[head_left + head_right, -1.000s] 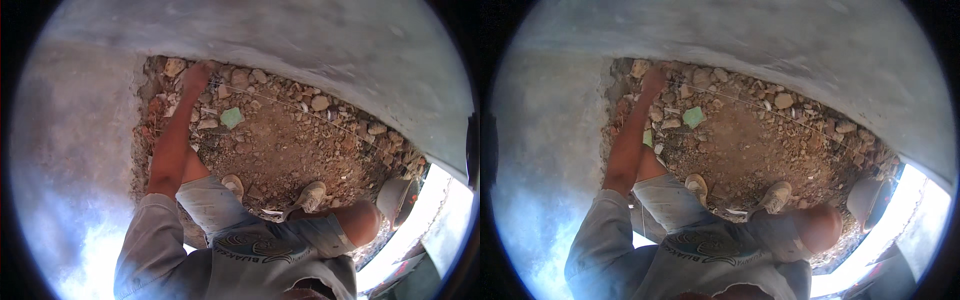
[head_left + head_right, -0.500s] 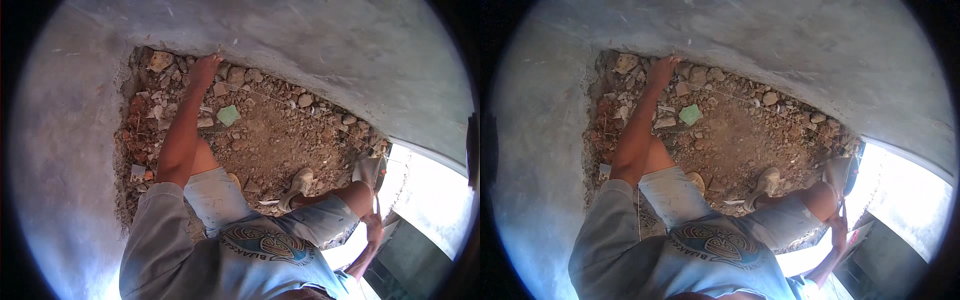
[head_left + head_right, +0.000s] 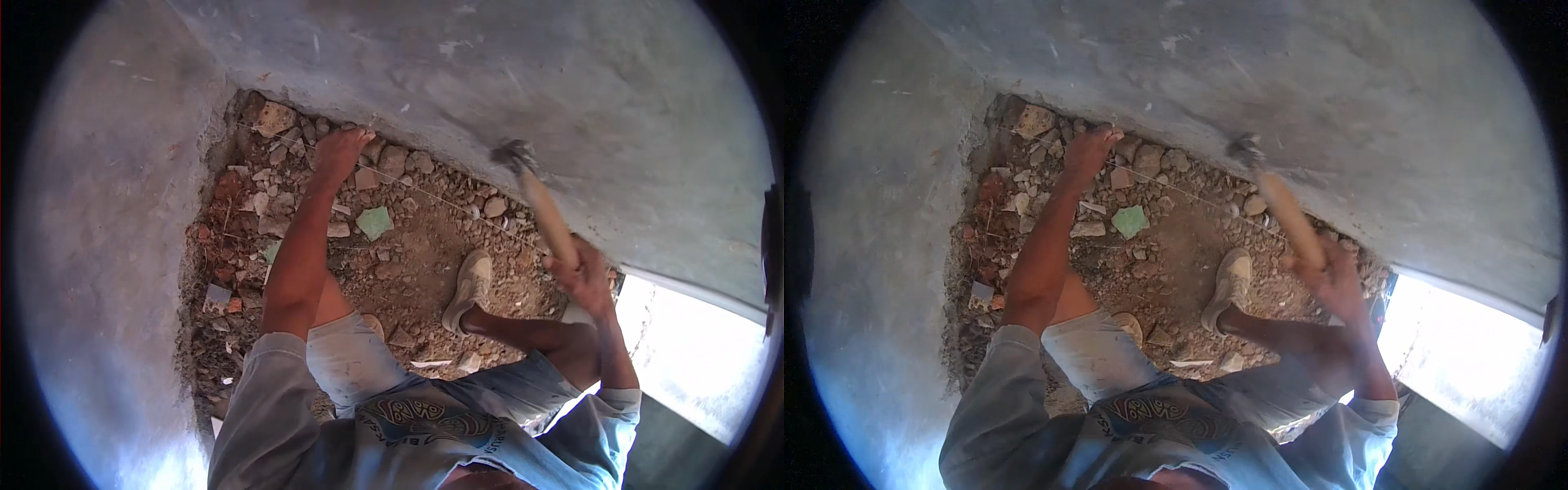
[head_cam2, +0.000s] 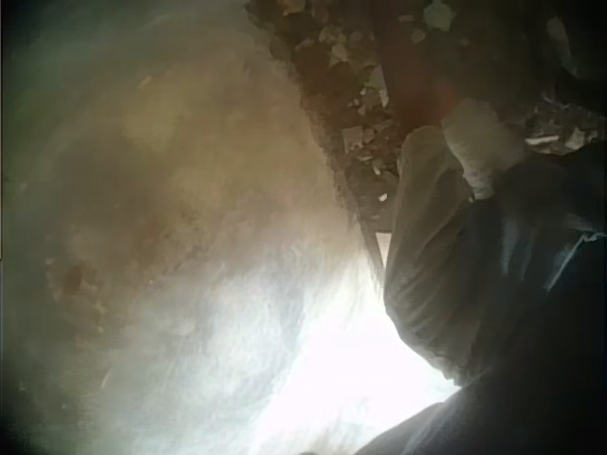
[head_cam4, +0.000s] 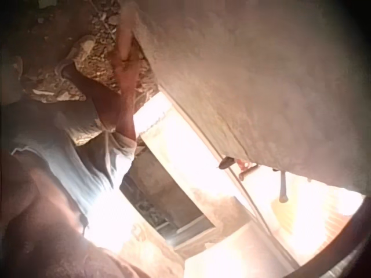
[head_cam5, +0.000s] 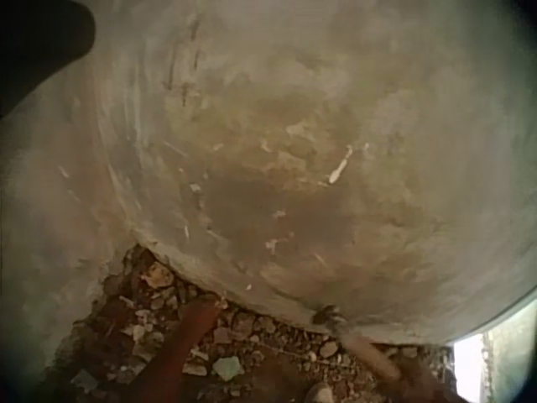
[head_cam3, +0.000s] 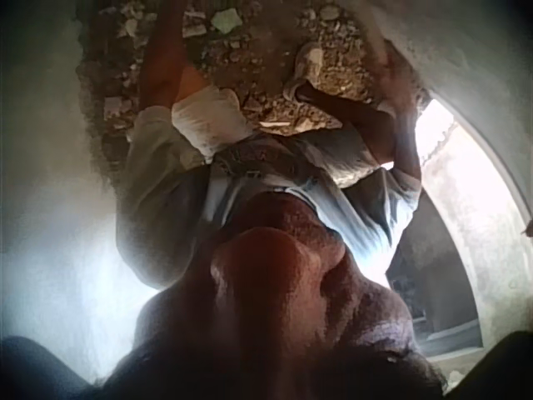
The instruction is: Set a guideline string and prepare the floor surface for tiling using a hammer.
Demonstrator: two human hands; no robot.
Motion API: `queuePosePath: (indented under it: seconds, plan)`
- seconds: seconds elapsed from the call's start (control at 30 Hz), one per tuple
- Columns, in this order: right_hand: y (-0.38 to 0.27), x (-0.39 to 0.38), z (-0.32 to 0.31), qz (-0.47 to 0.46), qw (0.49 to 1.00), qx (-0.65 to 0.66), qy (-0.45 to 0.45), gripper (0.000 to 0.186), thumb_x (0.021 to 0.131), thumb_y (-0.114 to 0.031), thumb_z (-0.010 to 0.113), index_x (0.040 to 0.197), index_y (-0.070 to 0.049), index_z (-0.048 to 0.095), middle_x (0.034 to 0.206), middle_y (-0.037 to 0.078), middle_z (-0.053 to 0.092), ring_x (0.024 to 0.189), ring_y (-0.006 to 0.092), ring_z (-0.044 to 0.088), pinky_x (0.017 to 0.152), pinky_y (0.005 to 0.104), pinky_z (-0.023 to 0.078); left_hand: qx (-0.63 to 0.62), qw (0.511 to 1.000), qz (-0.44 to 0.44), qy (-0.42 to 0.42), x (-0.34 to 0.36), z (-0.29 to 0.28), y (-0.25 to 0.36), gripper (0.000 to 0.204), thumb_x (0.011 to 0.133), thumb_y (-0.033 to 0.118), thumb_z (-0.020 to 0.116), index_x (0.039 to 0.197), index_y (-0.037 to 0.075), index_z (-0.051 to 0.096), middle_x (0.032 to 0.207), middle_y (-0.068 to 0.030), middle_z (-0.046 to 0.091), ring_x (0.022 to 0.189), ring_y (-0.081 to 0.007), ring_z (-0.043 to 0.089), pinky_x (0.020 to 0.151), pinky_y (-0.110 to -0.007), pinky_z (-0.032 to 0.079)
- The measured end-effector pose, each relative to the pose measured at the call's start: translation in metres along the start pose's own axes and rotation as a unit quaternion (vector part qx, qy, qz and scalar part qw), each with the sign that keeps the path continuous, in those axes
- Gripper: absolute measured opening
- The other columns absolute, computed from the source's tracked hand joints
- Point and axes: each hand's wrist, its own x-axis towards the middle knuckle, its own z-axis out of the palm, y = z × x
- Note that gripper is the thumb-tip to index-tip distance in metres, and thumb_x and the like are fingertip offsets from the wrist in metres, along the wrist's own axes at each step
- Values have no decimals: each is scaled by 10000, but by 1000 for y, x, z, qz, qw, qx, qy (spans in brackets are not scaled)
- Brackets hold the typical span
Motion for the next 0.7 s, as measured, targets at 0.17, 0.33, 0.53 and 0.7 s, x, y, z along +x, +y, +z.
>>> queuePosePath:
  seconds: [0.17,0.33,0.53,0.7]
  plan:
    - [-36,37,75,-170,985,-3,40,558,936,-320,696,1348,1,498,891,135,676,695,218,672,592,339,542,17,1000,-17,8,-4,5,-19,484,1004,533,488,1082,105,698,880,-156,709,837,-334,693,707,-470,557]
    - [-46,59,145,-234,967,-17,96,640,981,-403,609,1434,1,404,1022,233,673,829,273,687,709,420,553,10,996,64,58,0,22,-16,434,995,505,519,1066,114,695,867,-164,701,843,-340,695,709,-483,563]
    - [-51,67,171,-270,959,-18,85,641,983,-442,591,1443,-30,418,1029,235,696,877,329,724,731,439,559,63,997,38,8,4,26,-4,410,992,518,511,1065,159,695,940,-162,719,891,-329,710,715,-476,584]
    - [-51,74,164,-218,973,-13,76,648,979,-425,597,1461,-41,395,1021,255,698,875,389,729,724,439,567,60,998,-1,28,5,21,-1,433,994,524,504,1033,134,691,894,-145,725,866,-341,710,738,-477,580]
